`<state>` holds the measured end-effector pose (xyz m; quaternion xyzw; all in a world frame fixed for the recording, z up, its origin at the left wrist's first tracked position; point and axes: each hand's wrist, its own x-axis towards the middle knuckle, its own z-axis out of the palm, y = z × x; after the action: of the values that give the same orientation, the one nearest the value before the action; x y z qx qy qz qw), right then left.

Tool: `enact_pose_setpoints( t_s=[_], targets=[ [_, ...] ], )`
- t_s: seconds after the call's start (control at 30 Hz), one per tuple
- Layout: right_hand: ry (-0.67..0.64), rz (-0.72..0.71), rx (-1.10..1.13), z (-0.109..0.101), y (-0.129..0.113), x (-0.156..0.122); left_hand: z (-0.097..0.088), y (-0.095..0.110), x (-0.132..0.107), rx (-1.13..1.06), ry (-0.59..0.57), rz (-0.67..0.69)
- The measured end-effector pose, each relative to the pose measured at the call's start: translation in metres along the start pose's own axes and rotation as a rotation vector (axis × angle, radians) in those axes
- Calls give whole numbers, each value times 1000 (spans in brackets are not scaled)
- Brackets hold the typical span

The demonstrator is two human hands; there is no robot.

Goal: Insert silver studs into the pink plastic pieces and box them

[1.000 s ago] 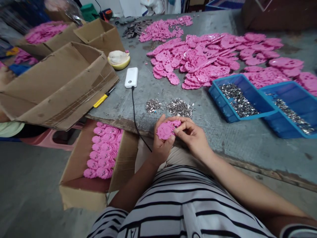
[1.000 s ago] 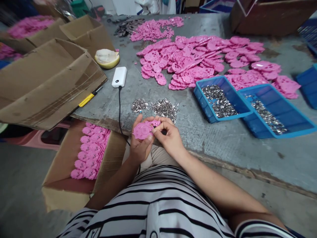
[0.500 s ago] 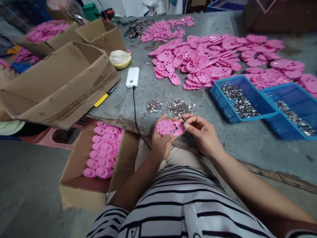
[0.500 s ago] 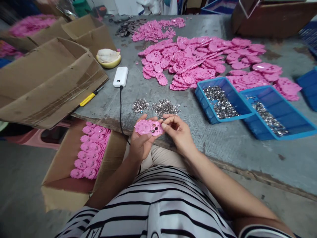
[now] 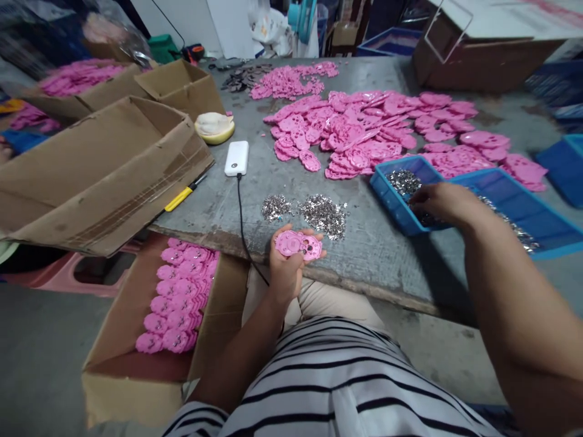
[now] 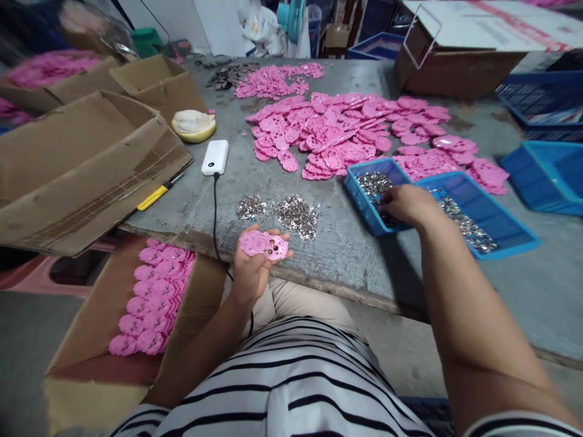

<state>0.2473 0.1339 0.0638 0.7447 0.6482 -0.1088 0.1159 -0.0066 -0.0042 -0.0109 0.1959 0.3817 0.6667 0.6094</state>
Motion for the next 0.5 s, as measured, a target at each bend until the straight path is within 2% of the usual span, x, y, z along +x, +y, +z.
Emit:
enact_pose_setpoints(
  t_s=[0.07,0.2,0.37,0.43,0.5],
  targets=[
    [-50,-6,-22,6,-4,0,-1,-3,2,6,17,-20],
    [6,10,-5,16,-11,-3,-4,-5,7,39,17,-85],
    [33,12,33,10,-8,-10,-6,-5,12,73,-8,-127],
    [101,31,31,4,1,-12,-7,-5,12,73,-10,-129],
    [218,117,-5,2,16,-10,-7,-6,12,75,-8,-126]
  ],
)
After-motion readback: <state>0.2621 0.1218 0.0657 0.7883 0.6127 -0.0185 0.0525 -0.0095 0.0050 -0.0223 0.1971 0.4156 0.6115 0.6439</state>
